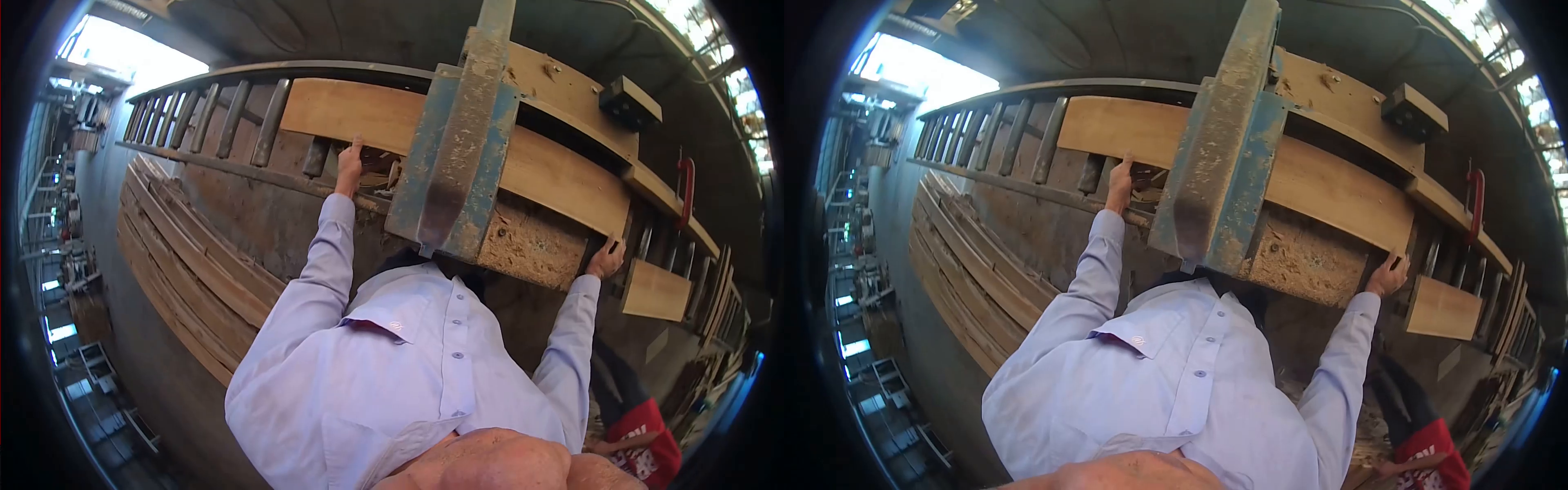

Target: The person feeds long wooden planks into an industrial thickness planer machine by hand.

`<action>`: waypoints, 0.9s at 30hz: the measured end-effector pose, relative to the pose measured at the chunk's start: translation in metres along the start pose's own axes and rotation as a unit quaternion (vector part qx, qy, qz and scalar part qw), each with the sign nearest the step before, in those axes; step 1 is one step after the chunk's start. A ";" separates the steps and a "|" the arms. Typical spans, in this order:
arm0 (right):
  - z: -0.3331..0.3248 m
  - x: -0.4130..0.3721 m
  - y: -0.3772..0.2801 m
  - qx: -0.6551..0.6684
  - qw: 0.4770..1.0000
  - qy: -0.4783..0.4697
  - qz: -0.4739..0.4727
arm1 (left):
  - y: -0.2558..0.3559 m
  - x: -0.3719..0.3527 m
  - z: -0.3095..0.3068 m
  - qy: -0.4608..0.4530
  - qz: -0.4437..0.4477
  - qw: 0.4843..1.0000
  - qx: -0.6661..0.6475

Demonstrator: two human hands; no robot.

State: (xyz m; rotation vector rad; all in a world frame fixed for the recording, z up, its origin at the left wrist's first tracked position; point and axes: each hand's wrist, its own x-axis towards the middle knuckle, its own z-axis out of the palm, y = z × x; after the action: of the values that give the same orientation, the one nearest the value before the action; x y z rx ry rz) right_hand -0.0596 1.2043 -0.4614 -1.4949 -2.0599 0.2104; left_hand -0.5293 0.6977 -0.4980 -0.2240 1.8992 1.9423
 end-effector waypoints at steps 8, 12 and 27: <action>-0.010 0.001 -0.003 0.019 0.999 -0.037 0.034 | -0.012 0.010 0.004 0.057 0.049 0.996 0.049; -0.006 0.002 0.002 -0.001 0.999 -0.037 0.025 | 0.009 -0.010 0.021 0.046 0.032 0.998 -0.028; -0.005 0.000 -0.002 -0.008 0.999 -0.029 0.028 | -0.005 0.012 0.000 0.030 -0.002 0.997 0.074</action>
State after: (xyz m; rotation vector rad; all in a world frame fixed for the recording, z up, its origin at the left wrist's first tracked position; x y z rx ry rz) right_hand -0.0588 1.2029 -0.4561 -1.5732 -2.0721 0.2637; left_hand -0.5379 0.6993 -0.5074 -0.2455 2.0691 1.8006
